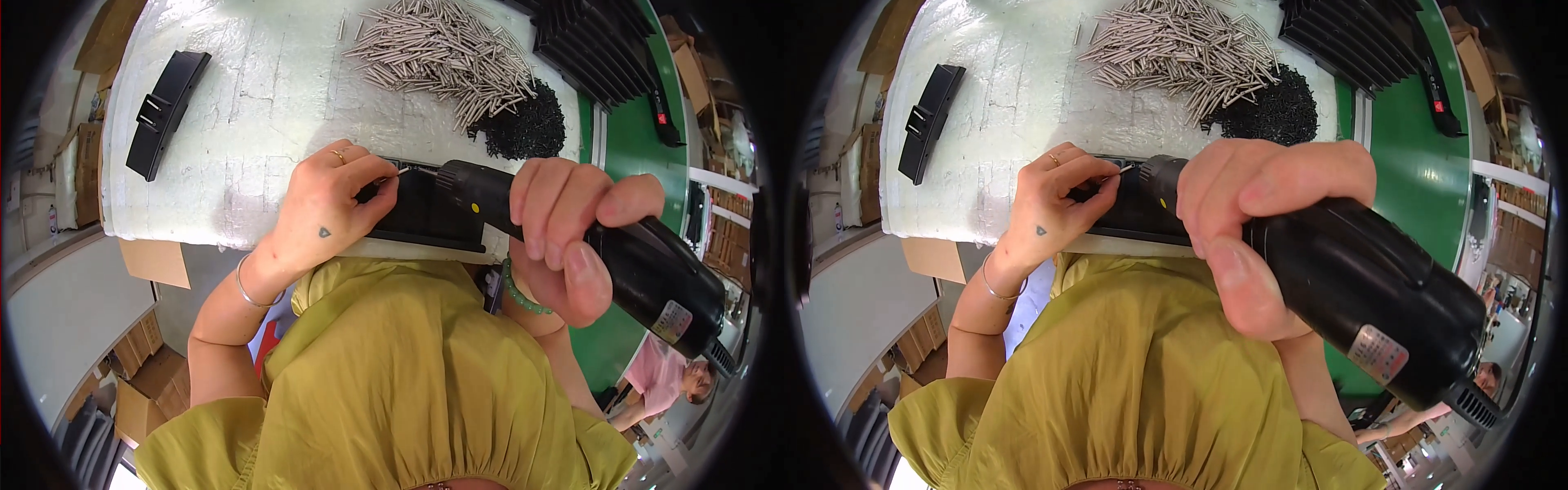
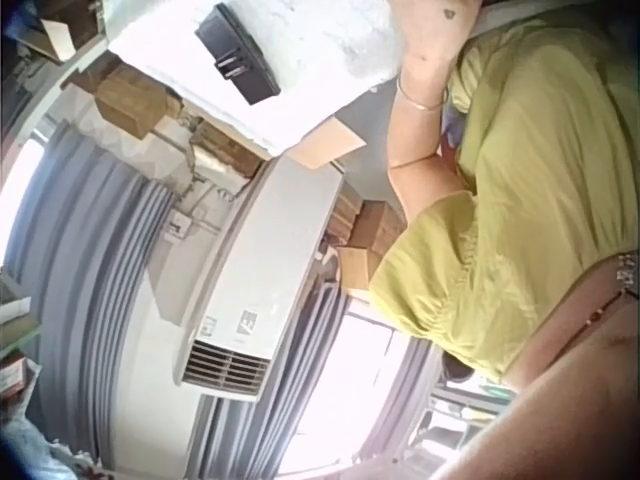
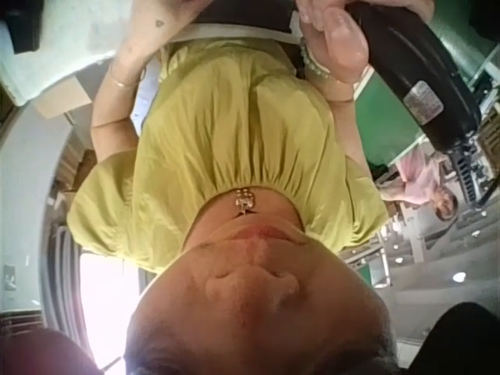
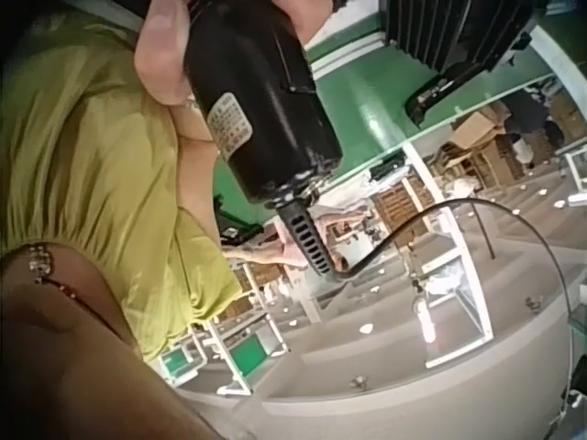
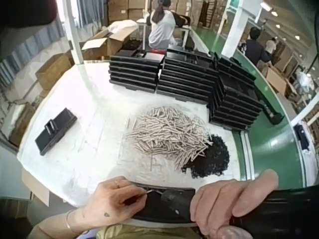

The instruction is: Assembling black plastic components using an electric screwdriver to fasten screws.

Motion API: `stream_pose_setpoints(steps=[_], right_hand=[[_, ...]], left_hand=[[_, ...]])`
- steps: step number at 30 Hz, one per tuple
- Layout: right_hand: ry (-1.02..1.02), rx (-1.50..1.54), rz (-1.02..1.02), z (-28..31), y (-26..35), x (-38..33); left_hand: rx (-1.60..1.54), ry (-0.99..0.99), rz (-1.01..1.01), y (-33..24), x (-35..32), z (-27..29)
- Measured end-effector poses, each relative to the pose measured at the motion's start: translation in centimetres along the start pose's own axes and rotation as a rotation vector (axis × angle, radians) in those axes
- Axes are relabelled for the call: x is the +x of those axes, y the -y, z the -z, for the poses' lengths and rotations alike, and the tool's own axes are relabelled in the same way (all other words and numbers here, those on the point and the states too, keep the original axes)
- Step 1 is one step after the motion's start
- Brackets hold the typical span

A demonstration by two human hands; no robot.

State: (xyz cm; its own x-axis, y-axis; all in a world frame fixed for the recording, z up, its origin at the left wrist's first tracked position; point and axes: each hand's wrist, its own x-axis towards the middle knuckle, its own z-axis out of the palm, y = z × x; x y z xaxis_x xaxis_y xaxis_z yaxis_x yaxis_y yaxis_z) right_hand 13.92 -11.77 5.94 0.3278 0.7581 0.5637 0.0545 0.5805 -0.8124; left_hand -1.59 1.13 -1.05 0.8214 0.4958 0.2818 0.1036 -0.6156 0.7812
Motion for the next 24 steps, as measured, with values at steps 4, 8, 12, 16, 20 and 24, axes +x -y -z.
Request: stream_pose_setpoints(steps=[4, 8, 12, 16, 20, 24], right_hand=[[-0.002, 0.001, -0.005, -0.2, -0.3, 0.1], [0.015, -0.013, -0.021, 0.0, -0.3, 0.3], [0.01, -0.024, -0.041, -0.3, -0.6, 0.6], [0.042, -0.017, -0.046, -0.6, -0.6, 1.1], [0.045, -0.019, -0.095, -2.0, -0.9, 2.0], [0.072, -0.12, -0.184, -2.5, -0.3, 2.4]], left_hand=[[-0.016, -0.012, -0.013, -0.1, 0.1, -0.2], [-0.024, -0.016, -0.015, -0.1, 0.2, -0.3], [-0.031, -0.013, -0.001, -0.1, 0.3, -0.3], [-0.005, -0.014, -0.037, -0.3, 0.3, -0.5], [-0.015, 0.002, -0.045, -0.3, -0.1, -0.6], [0.024, 0.064, -0.066, -0.1, -0.1, -0.7]])
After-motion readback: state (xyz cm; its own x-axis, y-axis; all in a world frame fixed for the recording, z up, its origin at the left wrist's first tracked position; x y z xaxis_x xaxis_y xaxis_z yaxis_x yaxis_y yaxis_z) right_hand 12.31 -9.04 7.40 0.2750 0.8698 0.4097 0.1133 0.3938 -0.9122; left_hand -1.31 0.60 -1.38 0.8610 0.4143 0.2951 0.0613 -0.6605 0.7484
